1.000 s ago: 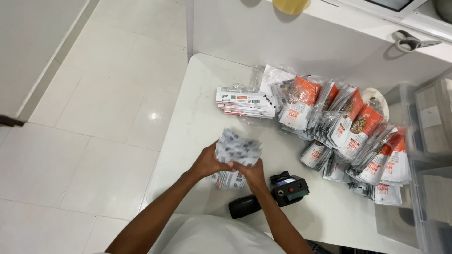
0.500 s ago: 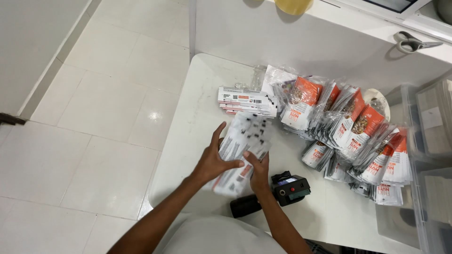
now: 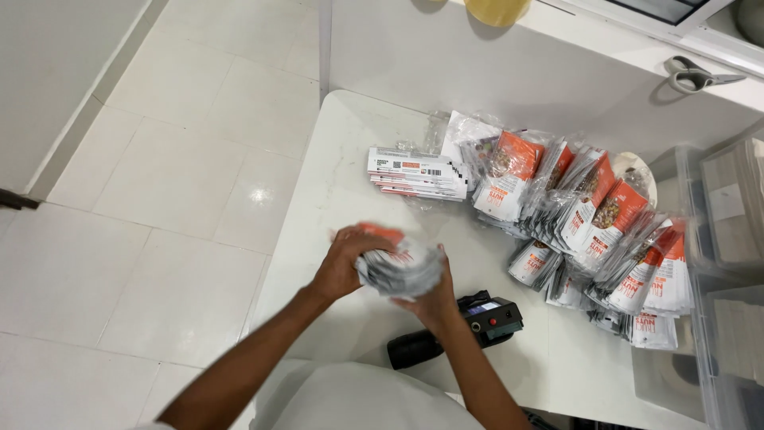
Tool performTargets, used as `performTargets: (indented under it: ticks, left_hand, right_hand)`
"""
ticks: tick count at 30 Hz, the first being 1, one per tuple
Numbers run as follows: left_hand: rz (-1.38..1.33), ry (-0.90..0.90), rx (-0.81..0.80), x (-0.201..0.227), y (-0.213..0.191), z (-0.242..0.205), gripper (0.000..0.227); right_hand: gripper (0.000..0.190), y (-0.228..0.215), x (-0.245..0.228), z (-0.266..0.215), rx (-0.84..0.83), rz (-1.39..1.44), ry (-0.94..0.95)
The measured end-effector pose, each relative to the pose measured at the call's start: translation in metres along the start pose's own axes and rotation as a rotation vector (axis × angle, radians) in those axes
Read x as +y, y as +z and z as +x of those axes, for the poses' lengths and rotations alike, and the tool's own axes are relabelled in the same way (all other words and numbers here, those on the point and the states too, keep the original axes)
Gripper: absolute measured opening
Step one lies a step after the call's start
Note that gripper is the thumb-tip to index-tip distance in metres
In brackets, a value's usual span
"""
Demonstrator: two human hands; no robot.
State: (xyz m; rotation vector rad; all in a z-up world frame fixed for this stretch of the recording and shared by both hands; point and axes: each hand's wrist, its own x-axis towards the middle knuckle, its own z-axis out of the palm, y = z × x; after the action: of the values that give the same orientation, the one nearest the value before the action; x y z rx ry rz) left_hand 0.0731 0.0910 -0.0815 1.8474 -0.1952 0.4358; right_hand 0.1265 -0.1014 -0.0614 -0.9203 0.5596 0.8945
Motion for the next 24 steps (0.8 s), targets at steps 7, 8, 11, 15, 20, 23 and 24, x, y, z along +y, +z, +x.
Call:
performTargets:
  ticks: [7, 8, 11, 15, 20, 23, 24]
  left_hand:
    - [0.398, 0.424, -0.401, 0.047, -0.023, 0.024, 0.05]
    - [0.301, 0.246, -0.463, 0.07, -0.038, 0.034, 0.081]
    - [0.125, -0.064, -0.377, 0.05, -0.057, 0.059, 0.111]
    - [-0.112, -0.269, -0.198, 0.061, -0.043, 0.072, 0.077]
    - [-0.193, -0.488, -0.226, 0.06, -0.029, 0.06, 0.055]
    - [-0.334, -0.704, -0.176, 0.108, -0.013, 0.054, 0.105]
    - [-0.379, -0.833, -0.266, 0.128, -0.004, 0.051, 0.128]
  right_hand:
    - [0.044, -0.132, 0.004, 0.155, -0.142, -0.14, 0.066]
    - [0.045, -0.097, -0.001, 0.115, -0.132, -0.157, 0.065]
    - [0.044, -0.059, -0.006, 0.053, -0.161, -0.152, 0.069]
    - [0.045, -0.114, 0.03, 0.092, -0.26, -0.18, 0.093]
    - [0.043, -0.042, 0.016, 0.029, -0.287, -0.184, 0.039]
    - [0.035, -0.058, 0.002, 0.047, -0.239, -0.176, -0.059]
    - [0.03, -0.078, 0.002, 0.068, -0.224, -0.177, -0.106]
